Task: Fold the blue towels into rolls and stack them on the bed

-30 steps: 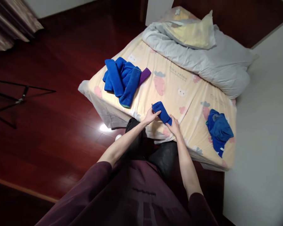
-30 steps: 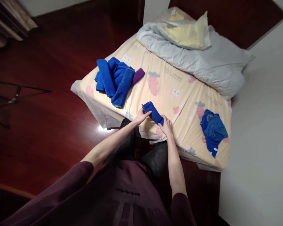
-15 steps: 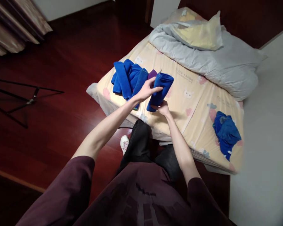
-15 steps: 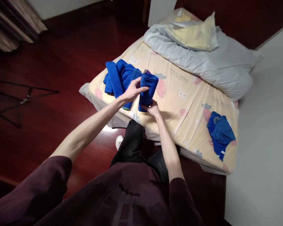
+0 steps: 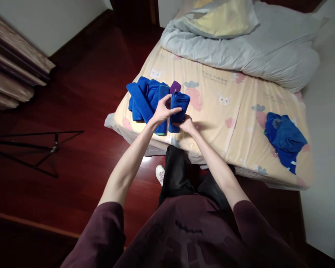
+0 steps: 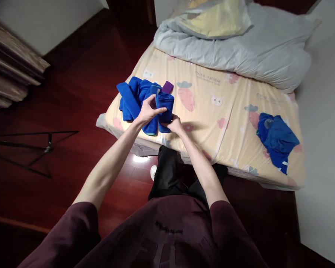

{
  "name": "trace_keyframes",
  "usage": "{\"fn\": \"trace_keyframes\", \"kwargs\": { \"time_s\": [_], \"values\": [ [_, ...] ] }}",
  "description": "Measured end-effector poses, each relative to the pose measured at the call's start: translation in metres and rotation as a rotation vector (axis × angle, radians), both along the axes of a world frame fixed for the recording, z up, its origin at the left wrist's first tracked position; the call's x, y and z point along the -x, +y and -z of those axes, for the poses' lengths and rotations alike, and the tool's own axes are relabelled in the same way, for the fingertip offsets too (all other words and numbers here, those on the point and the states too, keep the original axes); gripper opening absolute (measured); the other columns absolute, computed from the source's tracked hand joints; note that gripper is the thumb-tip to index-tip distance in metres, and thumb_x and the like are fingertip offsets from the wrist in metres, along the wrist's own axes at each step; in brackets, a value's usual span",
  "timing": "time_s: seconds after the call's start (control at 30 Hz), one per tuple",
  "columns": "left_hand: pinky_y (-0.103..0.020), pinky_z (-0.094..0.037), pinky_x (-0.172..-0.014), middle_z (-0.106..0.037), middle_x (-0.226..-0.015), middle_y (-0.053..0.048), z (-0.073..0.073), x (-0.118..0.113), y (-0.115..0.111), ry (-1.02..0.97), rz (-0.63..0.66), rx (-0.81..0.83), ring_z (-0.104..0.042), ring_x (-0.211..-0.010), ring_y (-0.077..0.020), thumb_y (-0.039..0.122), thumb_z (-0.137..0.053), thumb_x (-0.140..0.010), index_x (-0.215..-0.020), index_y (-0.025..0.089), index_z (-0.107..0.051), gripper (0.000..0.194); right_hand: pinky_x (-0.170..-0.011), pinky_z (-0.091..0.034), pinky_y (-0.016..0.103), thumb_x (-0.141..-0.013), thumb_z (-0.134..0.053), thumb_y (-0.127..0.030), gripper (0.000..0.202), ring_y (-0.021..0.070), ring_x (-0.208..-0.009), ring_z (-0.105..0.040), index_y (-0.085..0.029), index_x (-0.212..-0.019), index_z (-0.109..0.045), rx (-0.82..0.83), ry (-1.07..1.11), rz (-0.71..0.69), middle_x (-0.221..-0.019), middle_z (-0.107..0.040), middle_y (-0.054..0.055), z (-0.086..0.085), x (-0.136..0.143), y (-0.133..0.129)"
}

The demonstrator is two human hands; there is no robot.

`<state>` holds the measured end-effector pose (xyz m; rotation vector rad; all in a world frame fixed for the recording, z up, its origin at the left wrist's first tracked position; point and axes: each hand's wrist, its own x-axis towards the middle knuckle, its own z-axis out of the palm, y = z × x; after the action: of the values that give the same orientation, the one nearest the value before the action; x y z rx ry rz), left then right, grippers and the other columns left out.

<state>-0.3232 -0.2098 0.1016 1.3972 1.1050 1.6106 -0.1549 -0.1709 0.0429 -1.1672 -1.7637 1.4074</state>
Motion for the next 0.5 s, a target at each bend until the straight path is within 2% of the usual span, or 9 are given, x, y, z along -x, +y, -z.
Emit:
{"fn": "trace_keyframes", "kwargs": {
  "time_s": [0.13,0.3,0.5],
  "values": [
    [-0.051,-0.064,-0.099,-0.075,-0.105,-0.009,0.001,-0.002,-0.002,0.034,0.082,0.066,-0.076,-0.107,-0.034,0.058,-0.105,-0.055,-0.113,0.014,-0.07,0.081,-0.091,-0.068,0.045,-0.055,-0.104,-0.034,0.057,0.0274,-0.093,-0.079,-0.016,-0.099,-0.074,0.015,0.011,0.015,-0.1,-0.083,0.008,0.004,0.0,0.001],
    [-0.049,-0.063,-0.1,-0.076,-0.107,-0.009,0.005,0.0,-0.006,0.05,0.04,0.088,-0.075,-0.108,-0.0335,0.053,-0.104,-0.059,-0.115,0.013,-0.07,0.076,-0.092,-0.068,0.046,-0.058,-0.101,-0.024,0.053,0.0277,-0.094,-0.08,-0.015,-0.104,-0.076,0.009,-0.004,-0.012,-0.101,-0.083,0.007,0.008,0.001,0.001],
    [-0.049,-0.064,-0.097,-0.076,-0.103,-0.008,0.01,0.002,-0.009,0.06,0.005,0.072,-0.076,-0.105,-0.033,0.059,-0.103,-0.059,-0.111,0.014,-0.069,0.077,-0.093,-0.068,0.047,-0.059,-0.1,-0.024,0.056,0.0284,-0.093,-0.08,-0.016,-0.109,-0.077,-0.024,-0.007,-0.025,-0.102,-0.082,0.006,0.015,0.0,0.002]
  ]
}}
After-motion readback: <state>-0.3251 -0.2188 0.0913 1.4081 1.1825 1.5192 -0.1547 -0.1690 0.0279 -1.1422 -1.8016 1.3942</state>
